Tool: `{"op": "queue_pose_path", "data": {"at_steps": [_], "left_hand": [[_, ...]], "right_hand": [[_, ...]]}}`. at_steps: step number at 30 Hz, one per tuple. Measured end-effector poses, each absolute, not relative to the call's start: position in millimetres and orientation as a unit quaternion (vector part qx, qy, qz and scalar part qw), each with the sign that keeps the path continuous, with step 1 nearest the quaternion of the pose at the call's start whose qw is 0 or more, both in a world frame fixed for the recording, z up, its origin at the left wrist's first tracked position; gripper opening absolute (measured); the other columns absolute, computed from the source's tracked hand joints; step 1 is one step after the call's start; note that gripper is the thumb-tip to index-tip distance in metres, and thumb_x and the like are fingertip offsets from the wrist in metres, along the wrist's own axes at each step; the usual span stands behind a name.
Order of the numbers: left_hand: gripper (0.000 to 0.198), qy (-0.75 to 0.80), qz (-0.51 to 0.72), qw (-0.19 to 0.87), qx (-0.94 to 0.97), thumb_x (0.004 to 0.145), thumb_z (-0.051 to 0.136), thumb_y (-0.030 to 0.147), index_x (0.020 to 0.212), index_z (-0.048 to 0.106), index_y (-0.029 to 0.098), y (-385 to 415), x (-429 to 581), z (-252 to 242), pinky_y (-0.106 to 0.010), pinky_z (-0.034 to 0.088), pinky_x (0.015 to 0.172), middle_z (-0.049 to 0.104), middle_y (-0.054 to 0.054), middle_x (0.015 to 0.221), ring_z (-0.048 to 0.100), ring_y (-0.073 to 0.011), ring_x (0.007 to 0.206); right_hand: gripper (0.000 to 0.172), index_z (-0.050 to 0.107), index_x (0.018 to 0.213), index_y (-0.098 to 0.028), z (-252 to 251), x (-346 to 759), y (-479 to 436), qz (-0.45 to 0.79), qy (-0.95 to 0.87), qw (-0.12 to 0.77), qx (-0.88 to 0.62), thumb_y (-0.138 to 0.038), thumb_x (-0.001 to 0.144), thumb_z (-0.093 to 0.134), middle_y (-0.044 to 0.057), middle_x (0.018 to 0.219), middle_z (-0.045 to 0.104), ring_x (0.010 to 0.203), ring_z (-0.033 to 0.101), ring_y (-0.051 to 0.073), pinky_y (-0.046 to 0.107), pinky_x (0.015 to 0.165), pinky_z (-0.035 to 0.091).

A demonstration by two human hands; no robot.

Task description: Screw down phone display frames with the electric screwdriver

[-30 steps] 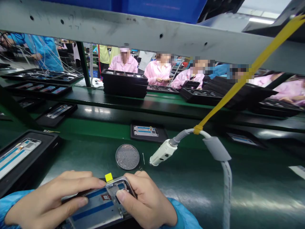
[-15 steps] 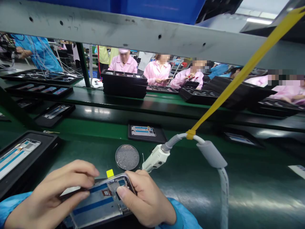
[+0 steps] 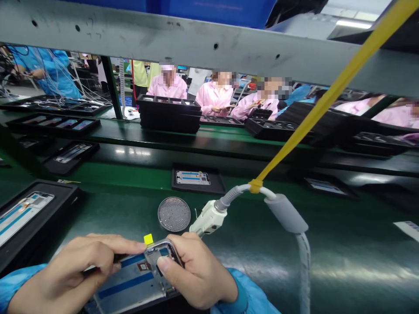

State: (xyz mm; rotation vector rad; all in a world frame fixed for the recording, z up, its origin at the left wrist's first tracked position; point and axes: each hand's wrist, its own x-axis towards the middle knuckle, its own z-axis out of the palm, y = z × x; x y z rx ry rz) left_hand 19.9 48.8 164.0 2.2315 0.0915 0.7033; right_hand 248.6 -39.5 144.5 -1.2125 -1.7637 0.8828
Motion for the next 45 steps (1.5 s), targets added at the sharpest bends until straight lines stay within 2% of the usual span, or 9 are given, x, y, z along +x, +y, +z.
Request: {"op": "queue_pose_path", "data": {"at_steps": [5,8,13,17,22,29,38,41,45], "left_hand": [[0.024,0.064,0.285,0.393,0.872,0.085,0.044,-0.003,0.087,0.043,0.022,45.3,20.4,162.1,-0.016,0.054,0.084,0.068,-0.005,0.130,0.071,-0.0115,0.102],[0.025,0.064,0.286,0.399,0.869,0.086,0.043,-0.003,0.086,0.042,0.021,44.9,20.4,160.8,-0.017,0.054,0.086,0.066,-0.005,0.132,0.070,-0.0123,0.106],[0.024,0.055,0.273,0.392,0.877,0.085,0.043,-0.003,0.085,0.040,0.021,46.7,20.3,160.2,-0.016,0.053,0.080,0.067,-0.006,0.129,0.071,-0.0106,0.097],[0.025,0.079,0.299,0.367,0.878,0.086,0.047,-0.002,0.084,0.040,0.022,44.1,20.2,156.9,-0.016,0.055,0.081,0.069,-0.003,0.128,0.072,-0.0112,0.098],[0.029,0.122,0.373,0.310,0.866,0.087,0.059,0.001,0.082,0.040,0.022,41.6,18.3,152.2,-0.016,0.058,0.079,0.075,0.002,0.110,0.074,-0.0121,0.093],[0.028,0.092,0.361,0.320,0.871,0.086,0.055,0.000,0.079,0.037,0.022,45.8,20.4,155.4,-0.017,0.059,0.071,0.076,0.003,0.102,0.075,-0.0114,0.085],[0.029,0.075,0.350,0.347,0.867,0.088,0.053,-0.002,0.080,0.036,0.021,45.2,20.7,151.8,-0.017,0.058,0.078,0.073,-0.002,0.118,0.074,-0.0124,0.093],[0.030,0.074,0.341,0.354,0.868,0.088,0.052,-0.001,0.080,0.035,0.021,46.6,20.8,153.0,-0.019,0.059,0.077,0.074,-0.001,0.117,0.074,-0.0136,0.093],[0.030,0.088,0.351,0.345,0.866,0.088,0.054,-0.001,0.079,0.036,0.022,45.7,21.4,153.0,-0.016,0.057,0.077,0.074,0.000,0.116,0.074,-0.0119,0.094]], "right_hand": [[0.041,0.048,0.068,-0.019,145.0,250.9,-38.2,0.372,-0.689,0.406,-0.470,-0.048,0.096,0.042,-0.003,0.056,0.041,0.051,0.035,0.008,0.024,0.050,0.031],[0.039,0.048,0.067,-0.019,146.3,251.6,-38.2,0.367,-0.690,0.407,-0.473,-0.046,0.095,0.043,-0.003,0.056,0.041,0.051,0.035,0.008,0.024,0.050,0.031],[0.039,0.046,0.066,-0.019,145.2,248.8,-39.0,0.357,-0.695,0.402,-0.478,-0.045,0.095,0.043,-0.003,0.058,0.041,0.053,0.036,0.008,0.023,0.053,0.033],[0.039,0.047,0.068,-0.019,143.7,249.9,-37.8,0.389,-0.680,0.415,-0.463,-0.047,0.095,0.044,-0.004,0.057,0.041,0.052,0.036,0.007,0.022,0.051,0.032],[0.037,0.040,0.066,-0.019,145.8,253.0,-37.2,0.395,-0.671,0.435,-0.452,-0.043,0.094,0.044,-0.005,0.055,0.036,0.050,0.032,0.007,0.022,0.049,0.028],[0.033,0.044,0.069,-0.019,141.5,249.2,-35.6,0.413,-0.668,0.444,-0.431,-0.040,0.093,0.046,-0.005,0.057,0.040,0.049,0.035,0.007,0.021,0.049,0.030],[0.032,0.045,0.070,-0.018,141.8,250.5,-33.9,0.435,-0.651,0.463,-0.415,-0.039,0.094,0.047,-0.005,0.058,0.040,0.052,0.034,0.007,0.021,0.049,0.029],[0.033,0.045,0.069,-0.018,140.4,249.4,-33.9,0.431,-0.652,0.458,-0.424,-0.040,0.093,0.048,-0.005,0.057,0.039,0.051,0.034,0.006,0.021,0.049,0.029],[0.034,0.046,0.069,-0.018,138.8,249.9,-33.2,0.430,-0.655,0.462,-0.416,-0.041,0.094,0.047,-0.004,0.057,0.039,0.051,0.034,0.006,0.021,0.048,0.028]]}}
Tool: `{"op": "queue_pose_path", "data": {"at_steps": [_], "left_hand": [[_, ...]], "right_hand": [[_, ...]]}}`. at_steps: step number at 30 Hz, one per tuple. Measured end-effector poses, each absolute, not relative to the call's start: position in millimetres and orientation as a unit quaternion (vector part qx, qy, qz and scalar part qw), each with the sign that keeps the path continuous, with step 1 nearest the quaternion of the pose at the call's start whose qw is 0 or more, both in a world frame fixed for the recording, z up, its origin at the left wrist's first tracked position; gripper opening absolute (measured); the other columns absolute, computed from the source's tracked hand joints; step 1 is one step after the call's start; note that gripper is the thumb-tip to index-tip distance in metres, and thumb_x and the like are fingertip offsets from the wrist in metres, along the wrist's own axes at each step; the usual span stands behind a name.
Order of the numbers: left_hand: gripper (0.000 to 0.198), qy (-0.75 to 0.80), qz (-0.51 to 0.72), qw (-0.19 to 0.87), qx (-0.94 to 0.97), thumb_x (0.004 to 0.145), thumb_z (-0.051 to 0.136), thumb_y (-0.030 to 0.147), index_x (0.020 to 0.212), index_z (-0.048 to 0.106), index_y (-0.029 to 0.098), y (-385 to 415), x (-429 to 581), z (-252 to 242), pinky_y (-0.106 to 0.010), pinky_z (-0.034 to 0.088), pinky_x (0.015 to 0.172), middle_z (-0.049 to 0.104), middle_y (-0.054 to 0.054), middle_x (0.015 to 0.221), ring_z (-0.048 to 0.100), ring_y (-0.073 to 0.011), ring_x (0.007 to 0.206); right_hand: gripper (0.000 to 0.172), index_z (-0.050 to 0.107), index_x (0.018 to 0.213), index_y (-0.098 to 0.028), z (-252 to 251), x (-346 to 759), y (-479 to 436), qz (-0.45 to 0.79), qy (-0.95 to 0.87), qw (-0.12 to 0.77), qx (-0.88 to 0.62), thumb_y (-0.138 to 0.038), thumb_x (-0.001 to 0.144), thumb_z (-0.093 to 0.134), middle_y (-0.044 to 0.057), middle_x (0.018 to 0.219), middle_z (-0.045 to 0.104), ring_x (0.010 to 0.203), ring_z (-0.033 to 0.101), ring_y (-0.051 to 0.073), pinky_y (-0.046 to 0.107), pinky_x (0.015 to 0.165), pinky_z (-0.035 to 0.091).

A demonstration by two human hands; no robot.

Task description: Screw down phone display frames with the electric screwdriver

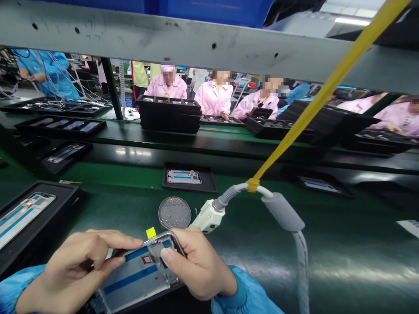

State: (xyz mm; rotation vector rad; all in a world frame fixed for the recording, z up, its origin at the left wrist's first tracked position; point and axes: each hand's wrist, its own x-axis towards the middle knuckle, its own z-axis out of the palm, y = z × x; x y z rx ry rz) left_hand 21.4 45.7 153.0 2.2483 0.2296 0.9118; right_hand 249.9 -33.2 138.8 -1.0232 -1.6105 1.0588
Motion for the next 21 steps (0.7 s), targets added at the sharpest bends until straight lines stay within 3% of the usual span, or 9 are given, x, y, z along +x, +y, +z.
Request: {"op": "queue_pose_path", "data": {"at_steps": [10,17,21], "left_hand": [[0.031,0.085,0.324,0.364,0.869,0.088,0.051,-0.002,0.079,0.033,0.022,47.7,18.7,153.3,-0.016,0.054,0.074,0.072,0.000,0.118,0.072,-0.0095,0.090],[0.033,0.034,0.271,0.377,0.885,0.079,0.041,-0.010,0.086,0.038,0.022,49.7,17.7,153.0,-0.026,0.056,0.092,0.062,-0.008,0.138,0.066,-0.0196,0.116],[0.031,0.035,0.267,0.392,0.880,0.081,0.042,-0.007,0.085,0.035,0.023,50.4,17.3,152.2,-0.028,0.058,0.087,0.063,-0.011,0.137,0.070,-0.0207,0.109]], "right_hand": [[0.036,0.047,0.069,-0.019,139.3,247.8,-33.3,0.428,-0.653,0.451,-0.433,-0.044,0.093,0.047,-0.004,0.057,0.041,0.050,0.036,0.007,0.022,0.048,0.030],[0.038,0.046,0.069,-0.018,138.3,250.3,-32.0,0.426,-0.666,0.437,-0.429,-0.047,0.094,0.045,-0.004,0.057,0.041,0.051,0.035,0.007,0.022,0.048,0.030],[0.038,0.043,0.067,-0.019,136.5,247.5,-32.9,0.412,-0.670,0.434,-0.439,-0.047,0.093,0.045,-0.004,0.056,0.039,0.051,0.033,0.007,0.022,0.049,0.030]]}}
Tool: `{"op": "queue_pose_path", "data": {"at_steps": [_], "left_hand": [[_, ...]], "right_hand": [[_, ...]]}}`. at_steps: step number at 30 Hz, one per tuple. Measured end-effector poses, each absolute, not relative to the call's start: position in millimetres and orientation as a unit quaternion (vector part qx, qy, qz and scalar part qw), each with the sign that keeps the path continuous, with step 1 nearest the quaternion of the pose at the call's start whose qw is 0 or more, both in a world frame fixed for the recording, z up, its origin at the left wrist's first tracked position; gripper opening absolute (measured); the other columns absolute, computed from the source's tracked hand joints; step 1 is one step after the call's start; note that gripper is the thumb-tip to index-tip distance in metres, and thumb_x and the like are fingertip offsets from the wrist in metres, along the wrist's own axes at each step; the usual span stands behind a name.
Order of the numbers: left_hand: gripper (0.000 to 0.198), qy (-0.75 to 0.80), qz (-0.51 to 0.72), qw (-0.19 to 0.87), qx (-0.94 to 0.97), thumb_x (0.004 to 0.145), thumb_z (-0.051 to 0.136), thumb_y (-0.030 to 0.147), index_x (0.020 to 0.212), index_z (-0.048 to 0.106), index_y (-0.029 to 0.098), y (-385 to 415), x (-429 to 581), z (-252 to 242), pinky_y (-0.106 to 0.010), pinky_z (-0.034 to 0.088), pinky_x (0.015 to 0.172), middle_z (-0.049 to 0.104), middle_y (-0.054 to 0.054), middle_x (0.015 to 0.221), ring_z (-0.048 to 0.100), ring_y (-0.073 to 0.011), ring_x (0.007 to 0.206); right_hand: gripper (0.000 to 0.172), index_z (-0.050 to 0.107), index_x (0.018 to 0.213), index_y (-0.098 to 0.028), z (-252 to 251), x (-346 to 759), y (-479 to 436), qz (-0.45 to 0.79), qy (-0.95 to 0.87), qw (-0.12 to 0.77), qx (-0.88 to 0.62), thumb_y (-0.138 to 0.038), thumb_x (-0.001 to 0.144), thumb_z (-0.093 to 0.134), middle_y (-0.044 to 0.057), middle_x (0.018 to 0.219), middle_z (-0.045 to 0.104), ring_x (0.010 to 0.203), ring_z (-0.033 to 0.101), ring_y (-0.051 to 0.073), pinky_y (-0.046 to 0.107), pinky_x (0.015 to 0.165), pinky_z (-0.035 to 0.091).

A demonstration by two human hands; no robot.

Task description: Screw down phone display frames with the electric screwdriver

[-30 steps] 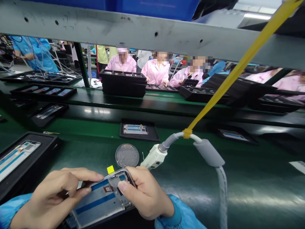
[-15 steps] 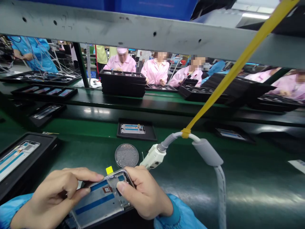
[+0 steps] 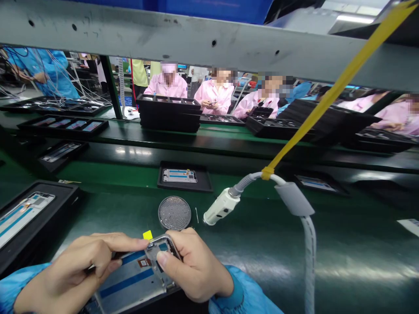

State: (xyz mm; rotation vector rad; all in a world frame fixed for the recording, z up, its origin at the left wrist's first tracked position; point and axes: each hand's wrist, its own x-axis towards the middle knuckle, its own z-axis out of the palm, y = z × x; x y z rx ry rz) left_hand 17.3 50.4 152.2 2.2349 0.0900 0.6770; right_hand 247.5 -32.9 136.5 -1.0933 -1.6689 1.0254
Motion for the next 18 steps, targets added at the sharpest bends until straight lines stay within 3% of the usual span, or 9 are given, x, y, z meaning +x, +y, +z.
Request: {"op": "queue_pose_path", "data": {"at_steps": [8,13,18], "left_hand": [[0.028,0.105,0.286,0.392,0.868,0.090,0.048,-0.001,0.086,0.035,0.024,45.7,15.3,148.3,-0.021,0.055,0.087,0.068,-0.002,0.131,0.069,-0.0149,0.112],[0.028,0.107,0.297,0.387,0.866,0.091,0.049,0.002,0.083,0.033,0.024,44.5,15.3,151.4,-0.018,0.054,0.081,0.069,0.000,0.128,0.071,-0.0117,0.103],[0.028,0.128,0.288,0.412,0.855,0.092,0.051,0.004,0.083,0.033,0.023,45.8,16.6,148.8,-0.022,0.055,0.085,0.071,-0.002,0.124,0.071,-0.0146,0.105]], "right_hand": [[0.041,0.046,0.068,-0.018,136.4,246.8,-31.7,0.417,-0.661,0.446,-0.436,-0.051,0.094,0.044,-0.003,0.057,0.042,0.050,0.036,0.007,0.021,0.048,0.032],[0.040,0.047,0.069,-0.018,136.4,246.5,-32.9,0.411,-0.667,0.442,-0.437,-0.049,0.095,0.043,-0.004,0.056,0.041,0.050,0.035,0.007,0.022,0.048,0.030],[0.041,0.046,0.068,-0.018,133.4,244.9,-33.2,0.418,-0.657,0.450,-0.437,-0.051,0.094,0.045,-0.004,0.056,0.042,0.050,0.036,0.007,0.022,0.048,0.029]]}}
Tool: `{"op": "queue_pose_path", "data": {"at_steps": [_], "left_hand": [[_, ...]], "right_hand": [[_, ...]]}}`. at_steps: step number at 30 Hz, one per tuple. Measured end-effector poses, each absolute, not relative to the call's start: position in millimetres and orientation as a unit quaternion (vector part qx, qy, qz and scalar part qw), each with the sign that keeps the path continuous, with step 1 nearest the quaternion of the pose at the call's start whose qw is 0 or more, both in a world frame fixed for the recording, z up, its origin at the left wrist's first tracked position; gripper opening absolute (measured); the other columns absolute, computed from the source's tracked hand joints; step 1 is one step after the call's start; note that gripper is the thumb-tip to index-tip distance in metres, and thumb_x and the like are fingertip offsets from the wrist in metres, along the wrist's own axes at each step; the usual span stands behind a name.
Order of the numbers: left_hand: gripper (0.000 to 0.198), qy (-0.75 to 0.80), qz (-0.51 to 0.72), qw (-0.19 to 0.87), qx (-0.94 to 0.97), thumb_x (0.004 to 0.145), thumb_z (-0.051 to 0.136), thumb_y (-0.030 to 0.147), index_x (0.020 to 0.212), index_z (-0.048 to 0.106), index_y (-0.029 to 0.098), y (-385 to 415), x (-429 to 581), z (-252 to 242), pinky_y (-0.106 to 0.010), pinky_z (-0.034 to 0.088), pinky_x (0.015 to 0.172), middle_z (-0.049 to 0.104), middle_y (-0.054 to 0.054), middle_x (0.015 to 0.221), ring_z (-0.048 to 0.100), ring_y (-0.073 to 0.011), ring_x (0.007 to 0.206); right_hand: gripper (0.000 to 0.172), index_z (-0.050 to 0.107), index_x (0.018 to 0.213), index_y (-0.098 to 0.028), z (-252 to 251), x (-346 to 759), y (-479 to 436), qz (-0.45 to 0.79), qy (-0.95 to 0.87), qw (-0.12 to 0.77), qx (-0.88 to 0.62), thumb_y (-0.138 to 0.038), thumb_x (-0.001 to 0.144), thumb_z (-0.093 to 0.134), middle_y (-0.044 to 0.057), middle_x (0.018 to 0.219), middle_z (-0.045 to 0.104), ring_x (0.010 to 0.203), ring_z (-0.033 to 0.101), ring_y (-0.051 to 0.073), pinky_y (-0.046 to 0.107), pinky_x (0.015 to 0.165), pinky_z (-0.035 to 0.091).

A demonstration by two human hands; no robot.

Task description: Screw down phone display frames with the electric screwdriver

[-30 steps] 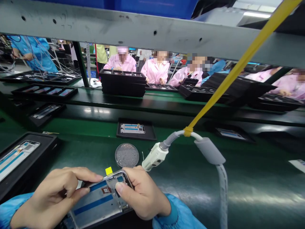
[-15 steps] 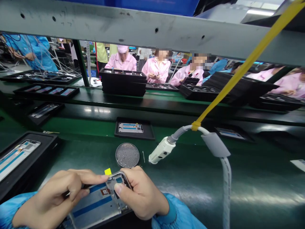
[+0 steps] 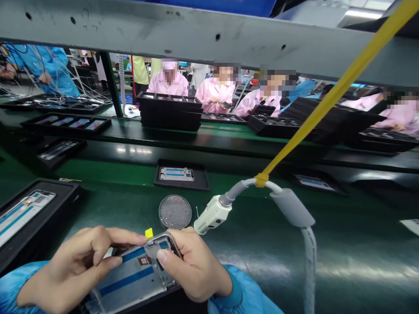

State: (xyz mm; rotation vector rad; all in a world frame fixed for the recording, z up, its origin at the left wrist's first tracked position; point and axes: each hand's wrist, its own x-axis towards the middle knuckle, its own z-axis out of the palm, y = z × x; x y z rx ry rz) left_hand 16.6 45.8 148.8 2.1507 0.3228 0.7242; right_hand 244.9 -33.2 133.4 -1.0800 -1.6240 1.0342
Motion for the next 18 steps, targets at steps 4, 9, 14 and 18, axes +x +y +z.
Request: {"op": "queue_pose_path", "data": {"at_steps": [4,9,14,18], "left_hand": [[0.028,0.101,0.323,0.474,0.813,0.091,0.049,0.000,0.082,0.034,0.022,44.2,20.1,145.7,-0.029,0.060,0.088,0.067,-0.006,0.126,0.070,-0.0179,0.106],[0.029,0.084,0.324,0.461,0.822,0.089,0.048,-0.004,0.082,0.035,0.022,44.4,21.1,148.4,-0.028,0.061,0.084,0.067,-0.006,0.120,0.071,-0.0160,0.096],[0.030,0.071,0.306,0.431,0.846,0.085,0.049,-0.005,0.081,0.036,0.022,46.3,19.0,152.8,-0.026,0.059,0.079,0.069,-0.008,0.119,0.071,-0.0185,0.097],[0.029,0.077,0.299,0.417,0.855,0.086,0.049,-0.004,0.083,0.036,0.023,43.8,18.1,153.0,-0.025,0.059,0.083,0.069,-0.006,0.124,0.070,-0.0191,0.106]], "right_hand": [[0.041,0.044,0.067,-0.019,133.0,246.4,-33.0,0.426,-0.647,0.454,-0.440,-0.050,0.094,0.045,-0.004,0.055,0.039,0.050,0.034,0.007,0.023,0.047,0.027],[0.041,0.044,0.066,-0.019,133.9,246.7,-34.0,0.418,-0.651,0.447,-0.449,-0.050,0.094,0.044,-0.004,0.055,0.037,0.049,0.033,0.008,0.024,0.047,0.026],[0.044,0.046,0.067,-0.020,135.7,245.9,-34.3,0.408,-0.651,0.436,-0.468,-0.054,0.094,0.042,-0.004,0.055,0.038,0.049,0.033,0.008,0.024,0.047,0.029],[0.045,0.047,0.066,-0.019,136.8,246.4,-35.1,0.405,-0.655,0.437,-0.464,-0.055,0.093,0.043,-0.004,0.054,0.039,0.048,0.033,0.008,0.024,0.047,0.029]]}}
